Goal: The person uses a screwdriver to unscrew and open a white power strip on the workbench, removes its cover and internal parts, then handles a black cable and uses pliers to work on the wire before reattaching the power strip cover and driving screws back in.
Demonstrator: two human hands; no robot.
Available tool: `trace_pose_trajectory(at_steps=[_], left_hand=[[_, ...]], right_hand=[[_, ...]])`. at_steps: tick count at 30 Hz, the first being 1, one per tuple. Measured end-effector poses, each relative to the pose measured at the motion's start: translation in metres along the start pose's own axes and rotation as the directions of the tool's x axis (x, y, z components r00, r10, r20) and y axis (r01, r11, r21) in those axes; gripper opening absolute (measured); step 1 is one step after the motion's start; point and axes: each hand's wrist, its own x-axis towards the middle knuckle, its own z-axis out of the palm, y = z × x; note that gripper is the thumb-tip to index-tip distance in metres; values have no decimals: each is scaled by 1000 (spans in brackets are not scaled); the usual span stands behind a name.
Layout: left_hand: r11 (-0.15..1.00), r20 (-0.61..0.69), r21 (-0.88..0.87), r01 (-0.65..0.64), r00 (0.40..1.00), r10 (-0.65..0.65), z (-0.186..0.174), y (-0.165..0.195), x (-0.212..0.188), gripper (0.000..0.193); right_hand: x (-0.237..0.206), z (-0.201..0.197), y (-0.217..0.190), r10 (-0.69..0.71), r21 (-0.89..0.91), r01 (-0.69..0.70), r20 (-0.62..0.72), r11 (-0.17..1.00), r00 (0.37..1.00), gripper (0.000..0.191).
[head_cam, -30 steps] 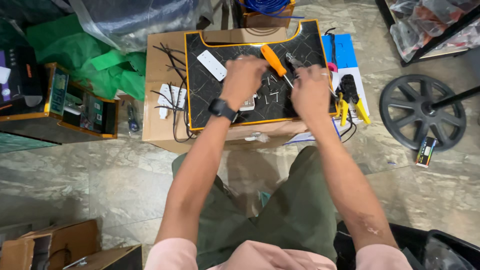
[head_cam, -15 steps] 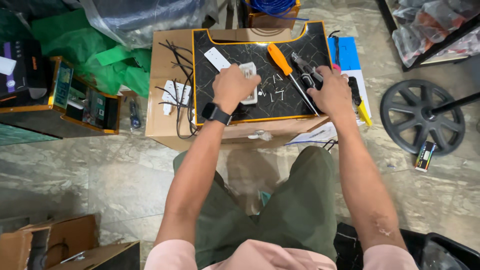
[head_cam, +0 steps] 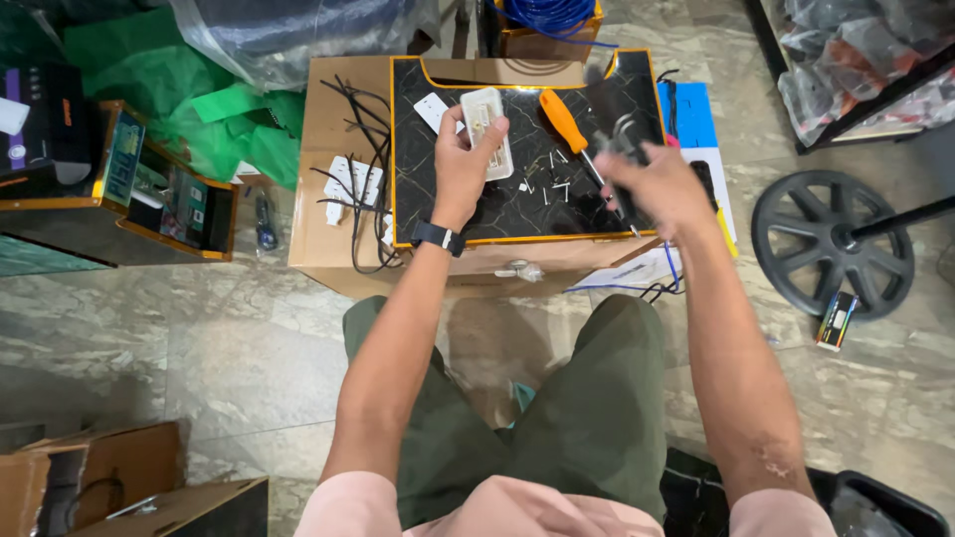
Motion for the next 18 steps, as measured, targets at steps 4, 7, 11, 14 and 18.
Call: trace_pose_trajectory(at_steps=[4,7,11,14,18], left_hand=[[972,-13,-235,-5,1000,2,1,12,5,40],[970,8,-237,-61,998,65,-6,20,11,37],[944,83,-314,-105,987,137,-19,22,21,55],[943,94,-318,-92,987,128,-19,23,28,66],[950,87,-280,-135,982,165,-9,31,26,67]], right_hand=[[-15,20,-11,-124,-269,154,126,951,984,20],[-20,28,-18,-137,-254,199,242,947,961,22],[-21,34,-24,-54,-301,157,323,941,945,26],[-22,38,-25,-21,-363,168,375,916,927,29],[-22,50,-22,-8,-306,137,389,942,921,29]])
